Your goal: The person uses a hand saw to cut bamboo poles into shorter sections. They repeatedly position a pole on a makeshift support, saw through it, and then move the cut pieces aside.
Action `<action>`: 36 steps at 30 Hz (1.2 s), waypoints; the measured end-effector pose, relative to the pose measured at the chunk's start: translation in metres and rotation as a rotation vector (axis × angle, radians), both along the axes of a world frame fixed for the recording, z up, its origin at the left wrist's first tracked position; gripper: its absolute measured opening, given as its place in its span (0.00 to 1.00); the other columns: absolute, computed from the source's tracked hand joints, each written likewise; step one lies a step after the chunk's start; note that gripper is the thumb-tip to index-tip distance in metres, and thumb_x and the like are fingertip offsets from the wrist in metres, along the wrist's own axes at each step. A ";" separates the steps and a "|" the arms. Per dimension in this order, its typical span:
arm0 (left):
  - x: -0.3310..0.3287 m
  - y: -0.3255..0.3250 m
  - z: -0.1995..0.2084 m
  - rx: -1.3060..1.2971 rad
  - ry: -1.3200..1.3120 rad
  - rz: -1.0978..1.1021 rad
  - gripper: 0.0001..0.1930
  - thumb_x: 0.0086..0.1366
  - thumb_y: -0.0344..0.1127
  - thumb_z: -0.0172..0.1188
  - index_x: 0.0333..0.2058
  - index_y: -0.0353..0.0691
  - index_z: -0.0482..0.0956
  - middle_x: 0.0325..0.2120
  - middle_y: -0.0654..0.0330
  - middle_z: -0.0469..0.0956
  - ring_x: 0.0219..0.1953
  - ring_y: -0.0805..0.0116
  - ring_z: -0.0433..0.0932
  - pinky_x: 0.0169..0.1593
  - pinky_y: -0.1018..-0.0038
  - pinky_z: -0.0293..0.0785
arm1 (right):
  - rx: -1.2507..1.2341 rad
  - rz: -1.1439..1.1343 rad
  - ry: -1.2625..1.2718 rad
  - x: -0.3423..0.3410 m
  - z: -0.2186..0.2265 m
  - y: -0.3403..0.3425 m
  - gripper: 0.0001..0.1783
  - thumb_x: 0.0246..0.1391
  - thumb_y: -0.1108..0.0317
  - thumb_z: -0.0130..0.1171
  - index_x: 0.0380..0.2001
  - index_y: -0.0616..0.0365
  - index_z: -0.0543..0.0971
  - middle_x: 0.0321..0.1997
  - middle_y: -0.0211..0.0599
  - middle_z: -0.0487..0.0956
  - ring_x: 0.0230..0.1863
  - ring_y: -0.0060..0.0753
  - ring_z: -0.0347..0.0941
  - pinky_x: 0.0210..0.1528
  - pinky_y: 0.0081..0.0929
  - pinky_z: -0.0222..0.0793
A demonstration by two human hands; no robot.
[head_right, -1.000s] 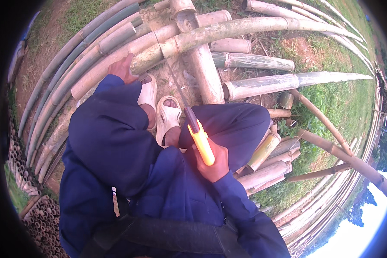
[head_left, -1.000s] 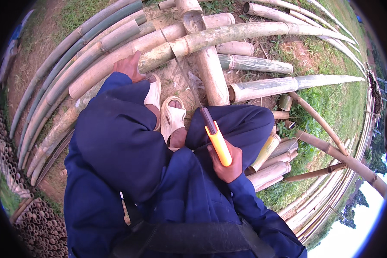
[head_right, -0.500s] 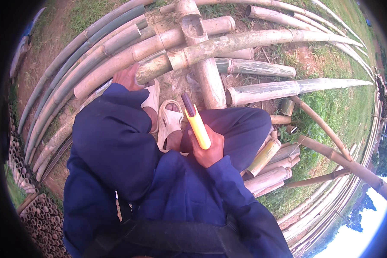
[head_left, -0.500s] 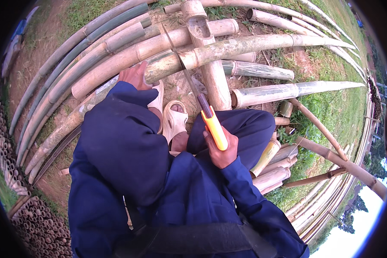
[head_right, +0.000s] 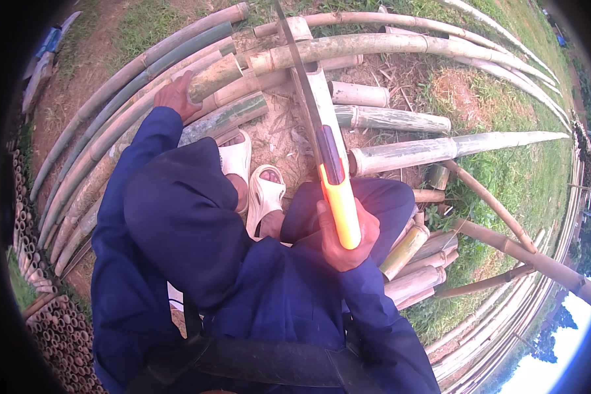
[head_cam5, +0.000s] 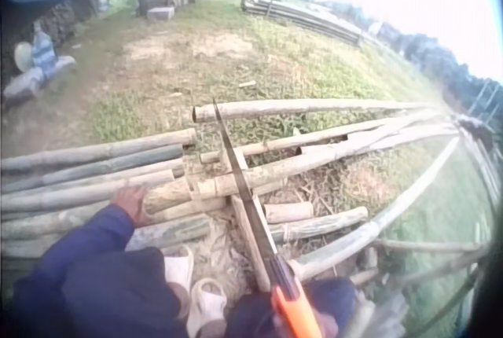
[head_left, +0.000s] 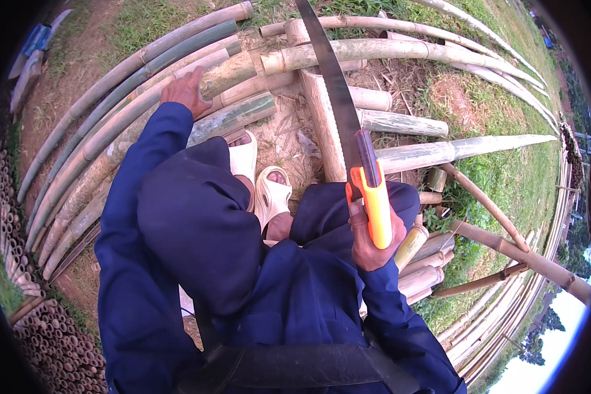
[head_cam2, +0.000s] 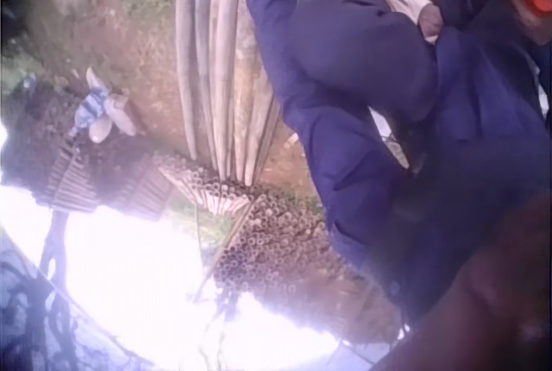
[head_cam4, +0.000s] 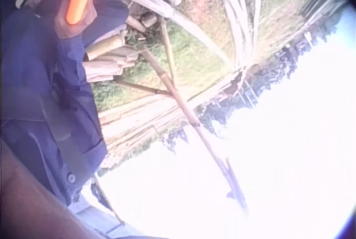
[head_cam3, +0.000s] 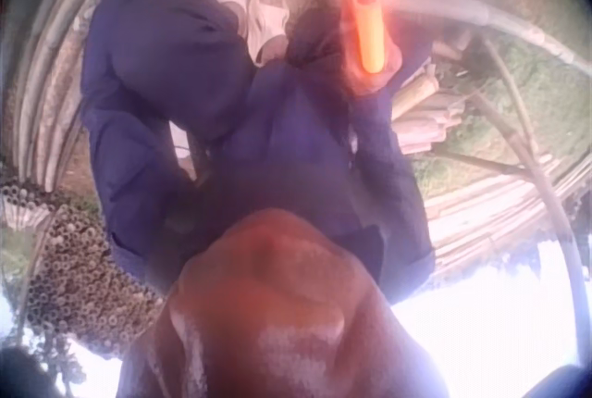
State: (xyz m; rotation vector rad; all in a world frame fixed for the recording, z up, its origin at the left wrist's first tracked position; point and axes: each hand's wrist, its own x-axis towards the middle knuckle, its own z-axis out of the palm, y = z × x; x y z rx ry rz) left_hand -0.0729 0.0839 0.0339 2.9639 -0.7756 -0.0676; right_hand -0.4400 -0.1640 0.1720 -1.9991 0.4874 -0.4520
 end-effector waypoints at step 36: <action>0.015 -0.129 0.003 -0.355 -0.077 -0.278 0.18 0.67 0.45 0.60 0.53 0.46 0.76 0.49 0.53 0.81 0.53 0.51 0.78 0.58 0.58 0.71 | -0.040 -0.462 -0.222 0.041 -0.139 -0.140 0.15 0.65 0.72 0.62 0.51 0.65 0.71 0.38 0.36 0.74 0.37 0.30 0.72 0.43 0.28 0.71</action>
